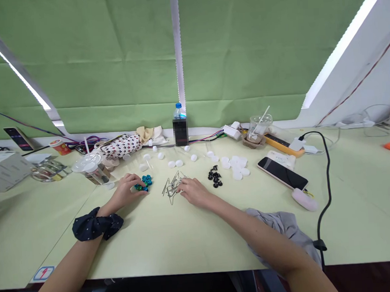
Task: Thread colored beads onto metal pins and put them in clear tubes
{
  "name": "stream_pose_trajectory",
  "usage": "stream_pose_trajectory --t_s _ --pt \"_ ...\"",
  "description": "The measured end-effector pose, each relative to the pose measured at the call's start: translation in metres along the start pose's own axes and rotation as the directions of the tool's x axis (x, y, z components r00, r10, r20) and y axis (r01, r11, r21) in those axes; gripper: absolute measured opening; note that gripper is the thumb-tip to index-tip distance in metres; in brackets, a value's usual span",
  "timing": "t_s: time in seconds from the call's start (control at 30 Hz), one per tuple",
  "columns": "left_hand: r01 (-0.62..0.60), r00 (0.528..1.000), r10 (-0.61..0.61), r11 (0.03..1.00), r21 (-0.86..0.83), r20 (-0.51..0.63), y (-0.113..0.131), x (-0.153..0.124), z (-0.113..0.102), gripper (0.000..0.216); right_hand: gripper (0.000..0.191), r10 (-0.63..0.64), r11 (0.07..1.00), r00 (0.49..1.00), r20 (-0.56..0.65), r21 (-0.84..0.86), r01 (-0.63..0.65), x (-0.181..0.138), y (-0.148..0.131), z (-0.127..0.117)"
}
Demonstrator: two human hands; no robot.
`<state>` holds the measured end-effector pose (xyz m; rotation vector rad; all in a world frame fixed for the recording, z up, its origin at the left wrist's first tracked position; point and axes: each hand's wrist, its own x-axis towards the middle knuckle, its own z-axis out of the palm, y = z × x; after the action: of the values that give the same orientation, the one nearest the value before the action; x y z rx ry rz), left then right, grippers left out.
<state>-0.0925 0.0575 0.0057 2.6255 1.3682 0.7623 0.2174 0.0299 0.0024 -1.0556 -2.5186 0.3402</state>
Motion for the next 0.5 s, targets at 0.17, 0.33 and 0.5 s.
stream_pose_trajectory --t_s 0.17,0.33,0.5 --pt "0.018 1.0 -0.019 0.997 -0.076 -0.015 0.01 0.0 -0.002 0.02 0.017 -0.035 0.999 0.999 -0.01 -0.025 0.034 0.003 -0.006 0.01" --pt "0.052 0.993 -0.094 0.901 -0.43 -0.077 0.033 0.003 -0.006 0.017 0.014 -0.04 0.999 0.999 -0.015 -0.02 0.04 0.005 -0.005 0.016" --pt "0.153 0.955 -0.291 0.667 -0.729 -0.066 0.056 0.016 0.007 0.021 0.007 0.048 0.999 0.998 -0.042 -0.016 -0.049 0.01 -0.003 0.023"
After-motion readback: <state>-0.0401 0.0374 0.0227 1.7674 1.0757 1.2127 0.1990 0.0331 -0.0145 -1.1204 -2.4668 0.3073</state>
